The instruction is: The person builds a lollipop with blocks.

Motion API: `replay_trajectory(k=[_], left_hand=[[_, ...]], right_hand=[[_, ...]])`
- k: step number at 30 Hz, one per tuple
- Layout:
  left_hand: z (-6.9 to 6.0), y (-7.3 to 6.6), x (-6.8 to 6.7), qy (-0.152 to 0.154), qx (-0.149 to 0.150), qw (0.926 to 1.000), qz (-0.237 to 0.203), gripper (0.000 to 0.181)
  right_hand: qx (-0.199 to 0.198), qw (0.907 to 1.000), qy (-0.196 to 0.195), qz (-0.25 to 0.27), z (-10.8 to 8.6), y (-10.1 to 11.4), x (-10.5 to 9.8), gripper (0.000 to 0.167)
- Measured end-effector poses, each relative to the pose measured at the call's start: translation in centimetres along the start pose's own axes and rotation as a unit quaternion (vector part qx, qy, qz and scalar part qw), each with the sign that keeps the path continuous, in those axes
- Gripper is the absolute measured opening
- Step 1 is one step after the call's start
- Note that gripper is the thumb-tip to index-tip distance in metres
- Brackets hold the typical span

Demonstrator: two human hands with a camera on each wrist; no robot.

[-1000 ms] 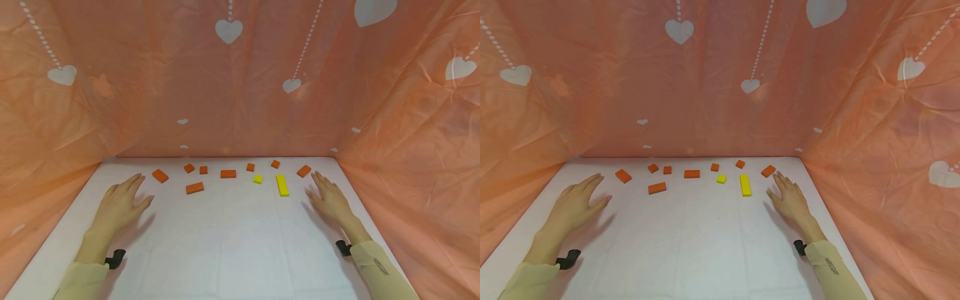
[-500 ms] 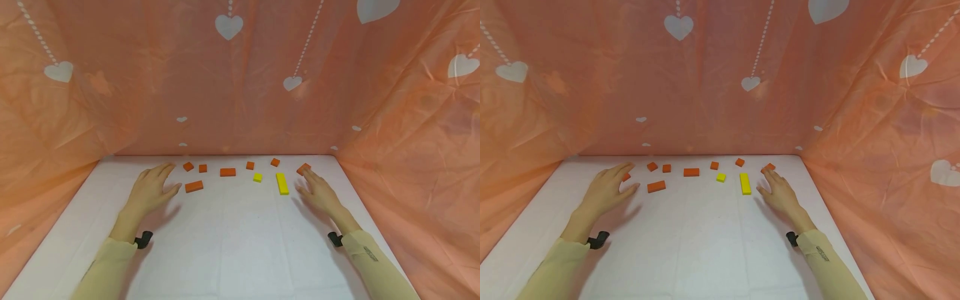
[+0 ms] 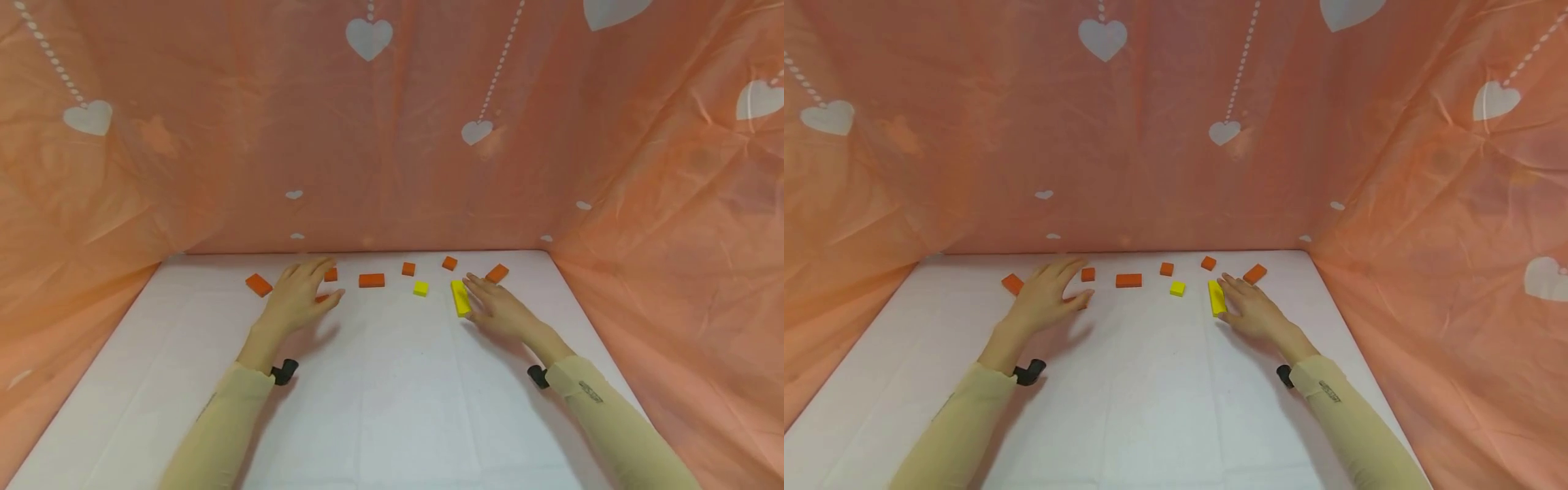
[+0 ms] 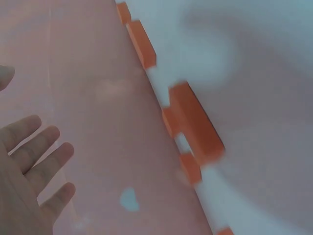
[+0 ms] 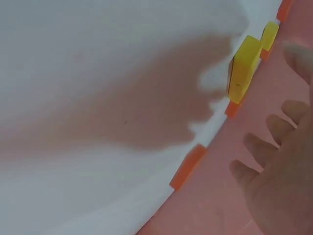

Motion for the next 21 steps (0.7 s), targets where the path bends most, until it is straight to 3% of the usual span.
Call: replay_trajectory(k=[6, 16, 21], left_hand=[[2.5, -1.6, 2.3, 0.013, 0.031, 0.9994, -0.008, 0.065], [6.1, -4.8, 5.2, 0.075, 0.068, 0.9946, -0.024, 0.062], [7.7, -5.5, 6.9, 0.12, 0.067, 0.99, -0.032, 0.061]], right_hand=[[-0.028, 0.9991, 0.028, -0.014, 1.2, -0.2, 0.6, 0.075], [-0.021, 0.9966, 0.074, -0.032, 2.2, -0.4, 0.5, 0.075], [-0.018, 0.995, 0.092, -0.033, 2.5, -0.9, 0.6, 0.074]])
Point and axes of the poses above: each hand's wrist, its own z-axis towards the middle knuckle, its own x-axis out of the palm, y = z × x, the point moved 1 cm from there along z, towards the middle knuckle
